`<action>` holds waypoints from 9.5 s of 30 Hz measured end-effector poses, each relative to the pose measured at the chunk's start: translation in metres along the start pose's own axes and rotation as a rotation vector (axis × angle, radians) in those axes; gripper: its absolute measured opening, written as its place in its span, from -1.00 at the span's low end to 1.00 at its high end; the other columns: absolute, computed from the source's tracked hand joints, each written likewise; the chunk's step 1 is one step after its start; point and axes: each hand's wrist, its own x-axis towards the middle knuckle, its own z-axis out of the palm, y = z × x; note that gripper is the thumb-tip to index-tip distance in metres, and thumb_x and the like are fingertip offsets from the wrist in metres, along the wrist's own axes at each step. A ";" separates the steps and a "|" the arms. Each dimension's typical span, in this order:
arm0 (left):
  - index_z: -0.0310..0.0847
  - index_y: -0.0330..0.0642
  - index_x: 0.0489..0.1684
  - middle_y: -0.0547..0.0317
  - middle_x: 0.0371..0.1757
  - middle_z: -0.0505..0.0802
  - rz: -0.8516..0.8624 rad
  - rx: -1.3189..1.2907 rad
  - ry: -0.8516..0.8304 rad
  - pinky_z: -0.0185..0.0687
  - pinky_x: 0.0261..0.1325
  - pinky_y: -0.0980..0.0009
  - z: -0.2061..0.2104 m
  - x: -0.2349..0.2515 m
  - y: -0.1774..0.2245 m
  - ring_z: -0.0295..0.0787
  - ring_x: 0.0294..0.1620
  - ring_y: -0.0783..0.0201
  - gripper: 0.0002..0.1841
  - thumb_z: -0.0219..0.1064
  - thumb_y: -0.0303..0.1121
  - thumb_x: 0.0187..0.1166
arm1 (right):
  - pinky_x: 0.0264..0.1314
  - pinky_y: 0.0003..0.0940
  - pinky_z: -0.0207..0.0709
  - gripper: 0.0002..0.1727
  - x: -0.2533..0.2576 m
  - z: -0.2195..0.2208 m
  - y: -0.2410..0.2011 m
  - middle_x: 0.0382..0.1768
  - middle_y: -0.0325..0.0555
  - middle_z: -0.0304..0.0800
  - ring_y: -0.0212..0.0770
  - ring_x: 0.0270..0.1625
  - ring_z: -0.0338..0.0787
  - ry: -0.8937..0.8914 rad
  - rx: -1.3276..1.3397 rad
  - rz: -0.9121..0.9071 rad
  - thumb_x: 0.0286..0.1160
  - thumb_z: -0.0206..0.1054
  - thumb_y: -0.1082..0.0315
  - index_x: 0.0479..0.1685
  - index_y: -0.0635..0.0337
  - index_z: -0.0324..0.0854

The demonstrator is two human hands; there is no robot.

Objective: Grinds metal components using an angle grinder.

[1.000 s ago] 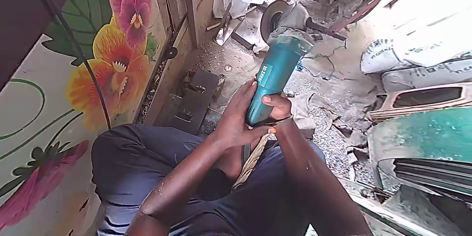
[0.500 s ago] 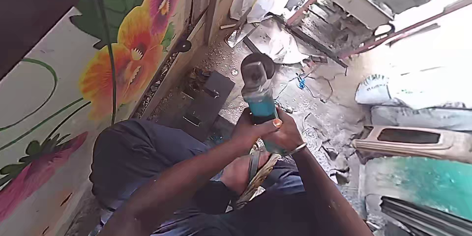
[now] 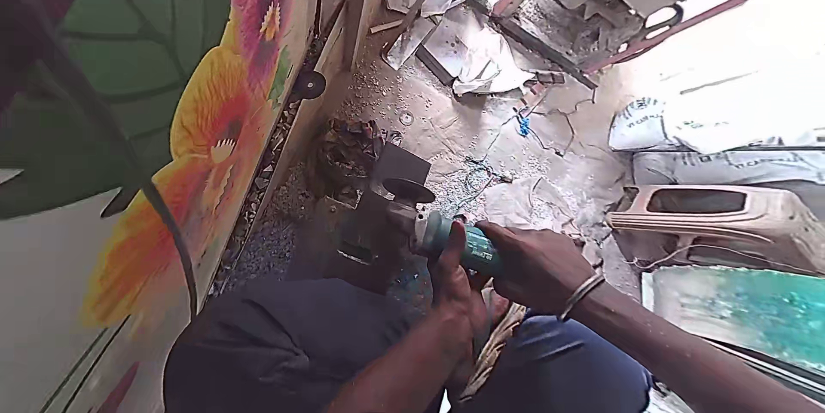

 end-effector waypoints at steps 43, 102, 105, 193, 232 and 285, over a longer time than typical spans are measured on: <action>0.49 -0.16 -0.23 0.10 -0.44 0.73 0.226 -0.098 -0.106 0.75 -0.28 0.26 0.001 0.014 0.036 0.75 -0.41 0.23 -0.73 0.01 -0.19 0.74 | -0.07 0.26 0.61 -0.44 0.016 -0.042 -0.069 -0.07 0.21 0.81 0.29 0.04 0.84 -0.175 -0.025 0.109 0.38 0.40 0.15 0.38 0.13 0.47; 0.61 -0.31 0.01 -0.09 -0.19 0.77 0.123 -0.217 -0.134 0.66 -0.07 0.03 -0.006 0.011 0.035 0.73 -0.18 0.06 -0.67 0.22 -0.16 0.66 | 0.18 0.33 0.62 -0.19 -0.001 -0.055 -0.119 0.16 0.17 0.84 0.25 0.24 0.82 -0.163 -0.393 0.311 0.10 0.59 -0.06 0.45 0.06 0.50; 0.61 -0.29 -0.01 -0.06 -0.21 0.76 0.141 -0.230 -0.129 0.67 -0.09 0.07 -0.004 0.011 0.039 0.72 -0.20 0.10 -0.69 0.22 -0.17 0.68 | 0.17 0.33 0.61 -0.23 0.002 -0.059 -0.124 0.15 0.16 0.84 0.25 0.24 0.82 -0.154 -0.396 0.305 0.12 0.58 -0.06 0.41 0.06 0.54; 0.59 -0.31 0.21 -0.18 0.05 0.78 0.162 -0.170 -0.035 0.64 0.11 -0.03 -0.002 0.015 0.037 0.72 0.06 -0.02 -0.58 0.33 -0.13 0.62 | 0.13 0.29 0.66 -0.19 0.013 -0.051 -0.106 0.10 0.06 0.88 0.16 0.18 0.86 -0.130 -0.446 0.311 0.01 0.62 -0.06 0.42 -0.03 0.54; 0.52 -0.33 0.18 -0.05 -0.06 0.70 0.166 -0.200 0.015 0.58 -0.04 0.26 0.015 -0.048 0.071 0.63 -0.14 0.21 -0.77 0.19 -0.41 0.69 | 0.26 0.34 0.58 -0.21 0.016 -0.054 -0.108 0.19 0.13 0.85 0.21 0.26 0.83 -0.114 -0.409 0.275 0.08 0.59 -0.06 0.42 0.06 0.59; 0.57 -0.28 0.23 -0.08 0.01 0.82 0.240 0.149 -0.242 0.71 0.17 0.10 -0.005 -0.039 -0.043 0.79 0.05 0.11 -0.45 0.60 -0.24 0.28 | 0.11 0.27 0.70 0.23 -0.093 0.015 -0.002 -0.04 0.08 0.89 0.11 -0.01 0.90 0.066 0.225 0.277 -0.25 0.80 -0.13 0.69 -0.05 0.26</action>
